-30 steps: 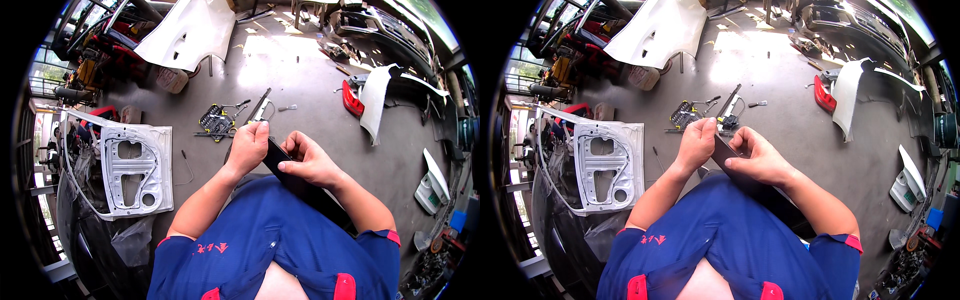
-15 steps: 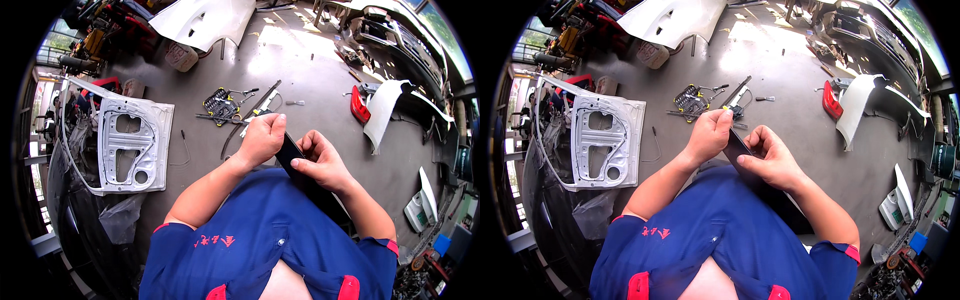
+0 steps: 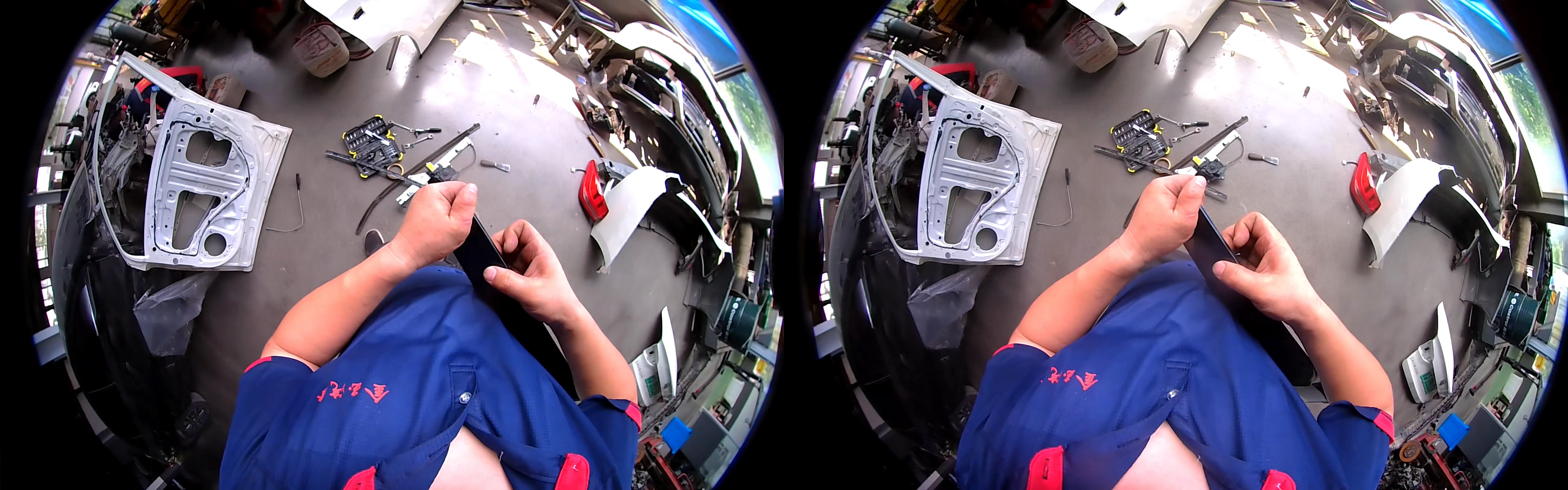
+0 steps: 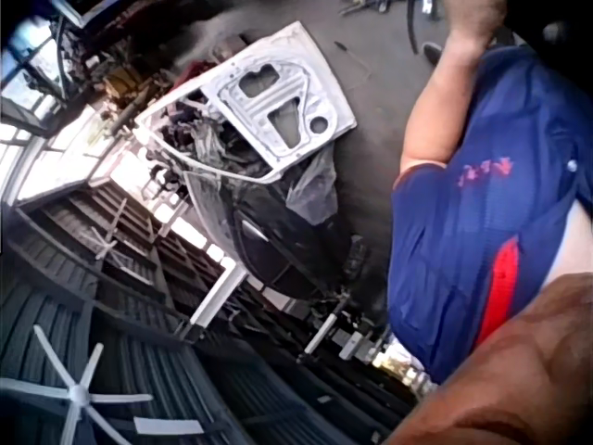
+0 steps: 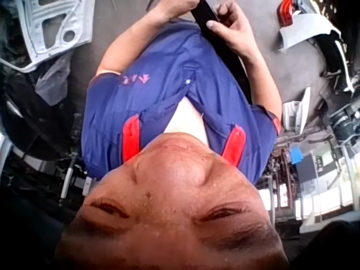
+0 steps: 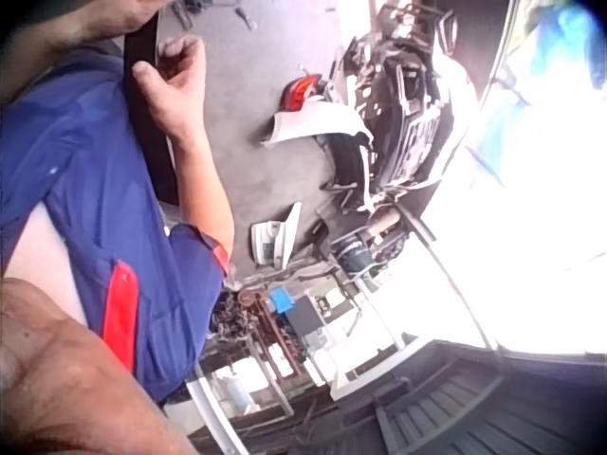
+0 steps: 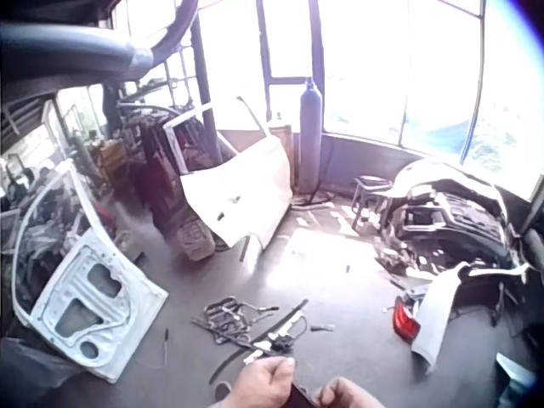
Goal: The person picks up a small black plastic component and examines it closely, turning it over in their hands. They then pick up a long black trim piece and inspect its edges and surface, running their fingers along the length of the part.
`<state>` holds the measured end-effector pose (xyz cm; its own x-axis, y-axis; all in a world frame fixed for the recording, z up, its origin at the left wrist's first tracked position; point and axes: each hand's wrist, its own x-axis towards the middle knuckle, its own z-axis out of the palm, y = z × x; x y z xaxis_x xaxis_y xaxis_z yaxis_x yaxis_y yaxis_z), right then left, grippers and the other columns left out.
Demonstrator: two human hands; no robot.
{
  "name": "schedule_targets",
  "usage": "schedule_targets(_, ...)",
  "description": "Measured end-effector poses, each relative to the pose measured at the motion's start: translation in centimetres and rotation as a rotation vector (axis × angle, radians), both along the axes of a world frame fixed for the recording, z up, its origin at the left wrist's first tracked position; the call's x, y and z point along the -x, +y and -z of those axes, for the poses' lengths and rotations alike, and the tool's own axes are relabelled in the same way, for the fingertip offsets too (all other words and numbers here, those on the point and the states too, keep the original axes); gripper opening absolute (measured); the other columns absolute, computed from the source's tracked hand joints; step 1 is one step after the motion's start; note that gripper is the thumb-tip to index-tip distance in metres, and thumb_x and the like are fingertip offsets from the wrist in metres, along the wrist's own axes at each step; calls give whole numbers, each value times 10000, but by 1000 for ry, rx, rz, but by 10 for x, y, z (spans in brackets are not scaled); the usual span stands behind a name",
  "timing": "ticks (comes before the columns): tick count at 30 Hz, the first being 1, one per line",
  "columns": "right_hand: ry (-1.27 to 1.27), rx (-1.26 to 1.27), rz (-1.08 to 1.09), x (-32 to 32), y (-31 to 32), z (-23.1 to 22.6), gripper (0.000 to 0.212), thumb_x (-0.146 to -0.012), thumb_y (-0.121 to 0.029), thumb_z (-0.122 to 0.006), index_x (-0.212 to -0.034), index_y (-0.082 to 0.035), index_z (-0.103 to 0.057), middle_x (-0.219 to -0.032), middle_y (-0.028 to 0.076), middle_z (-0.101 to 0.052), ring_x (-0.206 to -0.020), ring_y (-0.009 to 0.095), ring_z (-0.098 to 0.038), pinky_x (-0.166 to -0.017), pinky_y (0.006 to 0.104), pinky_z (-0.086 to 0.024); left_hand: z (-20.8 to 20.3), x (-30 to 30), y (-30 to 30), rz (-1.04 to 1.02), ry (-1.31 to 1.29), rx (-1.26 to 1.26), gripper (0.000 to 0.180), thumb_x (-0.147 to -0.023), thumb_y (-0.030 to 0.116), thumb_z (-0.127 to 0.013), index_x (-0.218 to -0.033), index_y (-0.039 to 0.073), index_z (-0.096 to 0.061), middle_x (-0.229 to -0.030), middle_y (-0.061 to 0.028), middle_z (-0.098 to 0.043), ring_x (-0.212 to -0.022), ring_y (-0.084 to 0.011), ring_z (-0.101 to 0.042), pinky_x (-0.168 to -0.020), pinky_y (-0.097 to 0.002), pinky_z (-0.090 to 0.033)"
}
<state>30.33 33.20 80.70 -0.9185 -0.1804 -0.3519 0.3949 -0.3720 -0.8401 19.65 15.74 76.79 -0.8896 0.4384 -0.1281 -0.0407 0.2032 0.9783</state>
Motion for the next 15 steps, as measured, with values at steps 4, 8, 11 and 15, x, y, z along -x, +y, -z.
schedule_targets(4, -62, 3, -62, 9, -27, -5, 376, -902, -34, -748, -1026, -108, -402, -1035, 6, -520, -922, 68, -504, -851, 258, -457, 5, 5, -28, -17, -16, -37, 472, -1061, 306, -536, -705, -3, -546, -583, -76, -499, -564, -162, -442, -568, -382, -434)
schedule_targets(8, -40, -71, -91, 21, -56, -4, 377, -905, -36, -748, -1025, -110, -399, -1033, 5, -521, -935, 69, -507, -852, 253, -457, 3, 20, -59, -11, -6, -66, 467, -1054, 298, -540, -703, -10, -544, -577, -96, -499, -555, -168, -438, -562, -388, -433)
schedule_targets(11, -46, -58, -70, 35, -89, -13, 383, -901, -27, -752, -1028, -107, -400, -1032, 6, -517, -951, 74, -510, -852, 255, -458, 4, 39, -85, 4, 37, -99, 460, -1046, 291, -545, -705, -17, -542, -576, -112, -500, -553, -173, -437, -561, -396, -433)
schedule_targets(15, -31, -44, 74, 52, -131, -22, 390, -893, -4, -754, -1028, -103, -401, -1034, 13, -514, -937, 77, -515, -839, 259, -461, -1, 56, -116, -9, 6, -104, 452, -1041, 285, -547, -707, -21, -540, -580, -117, -500, -555, -175, -437, -563, -402, -432)
